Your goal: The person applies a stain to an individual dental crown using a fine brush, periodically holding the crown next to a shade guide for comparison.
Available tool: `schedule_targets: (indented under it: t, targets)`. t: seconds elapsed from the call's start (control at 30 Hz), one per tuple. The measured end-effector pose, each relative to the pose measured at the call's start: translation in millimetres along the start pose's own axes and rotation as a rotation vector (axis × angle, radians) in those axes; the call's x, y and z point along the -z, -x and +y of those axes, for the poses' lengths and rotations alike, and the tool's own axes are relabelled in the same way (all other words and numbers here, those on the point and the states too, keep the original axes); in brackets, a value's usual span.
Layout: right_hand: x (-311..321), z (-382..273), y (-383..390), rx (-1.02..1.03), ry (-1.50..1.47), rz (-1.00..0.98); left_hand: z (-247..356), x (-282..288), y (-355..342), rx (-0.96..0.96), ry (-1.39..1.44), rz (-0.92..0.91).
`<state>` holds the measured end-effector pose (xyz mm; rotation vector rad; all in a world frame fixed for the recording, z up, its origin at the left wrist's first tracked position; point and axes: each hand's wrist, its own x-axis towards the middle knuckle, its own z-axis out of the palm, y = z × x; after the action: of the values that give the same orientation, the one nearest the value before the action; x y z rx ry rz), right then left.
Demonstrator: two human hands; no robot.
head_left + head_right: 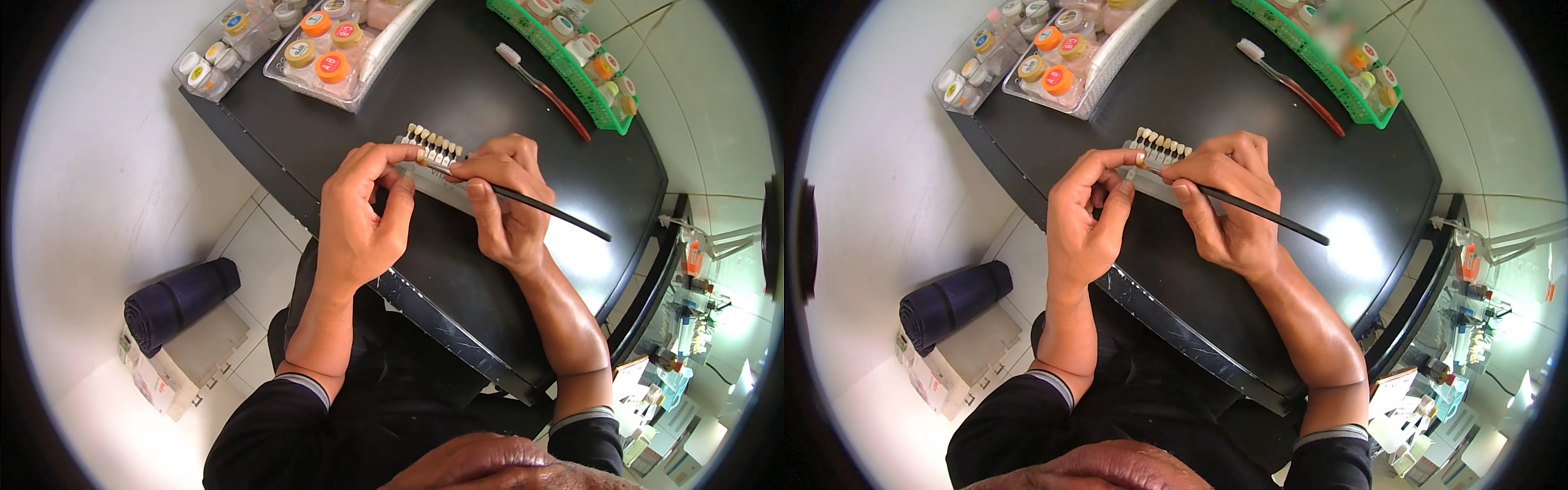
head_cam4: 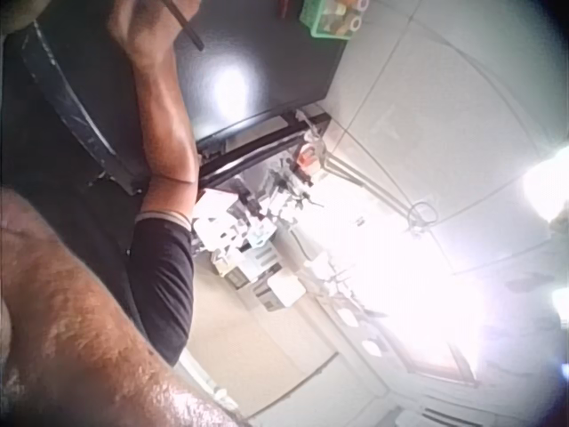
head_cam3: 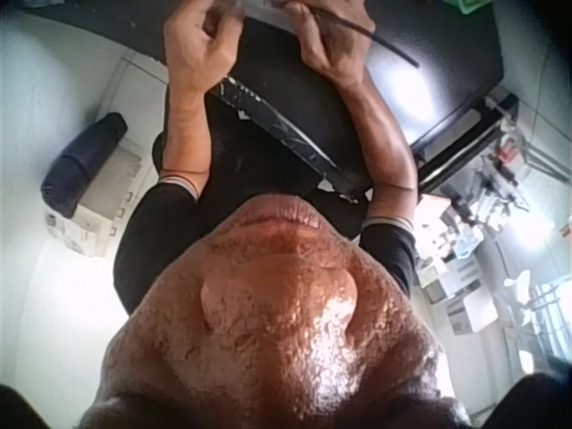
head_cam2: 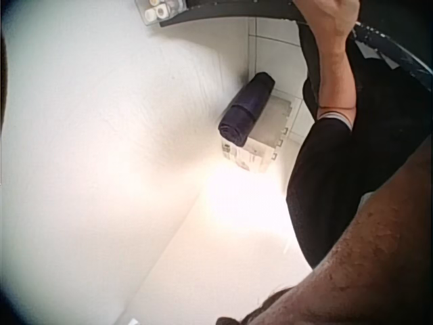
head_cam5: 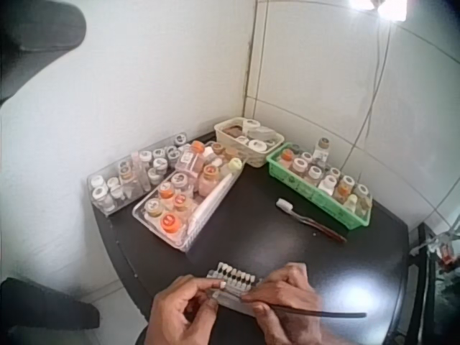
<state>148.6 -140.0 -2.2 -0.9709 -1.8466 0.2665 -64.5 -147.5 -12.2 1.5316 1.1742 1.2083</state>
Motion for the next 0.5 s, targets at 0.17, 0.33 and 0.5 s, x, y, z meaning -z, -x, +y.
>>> schedule_targets:
  t: [0.17, 0.33, 0.5]
  targets:
    - [0.5, 2.5, -0.1, 0.025, 0.009, -0.050, 0.0, 0.6, -0.1, -0.021, -0.021, 0.003]
    - [0.8, 0.8, 0.8, 0.011, -0.008, -0.005, -1.8, 0.0, -0.6, -0.029, -0.019, 0.006]
    - [0.9, -1.4, -1.0, -0.001, -0.002, -0.004, -1.3, -0.1, 0.4, -0.012, -0.013, 0.015]
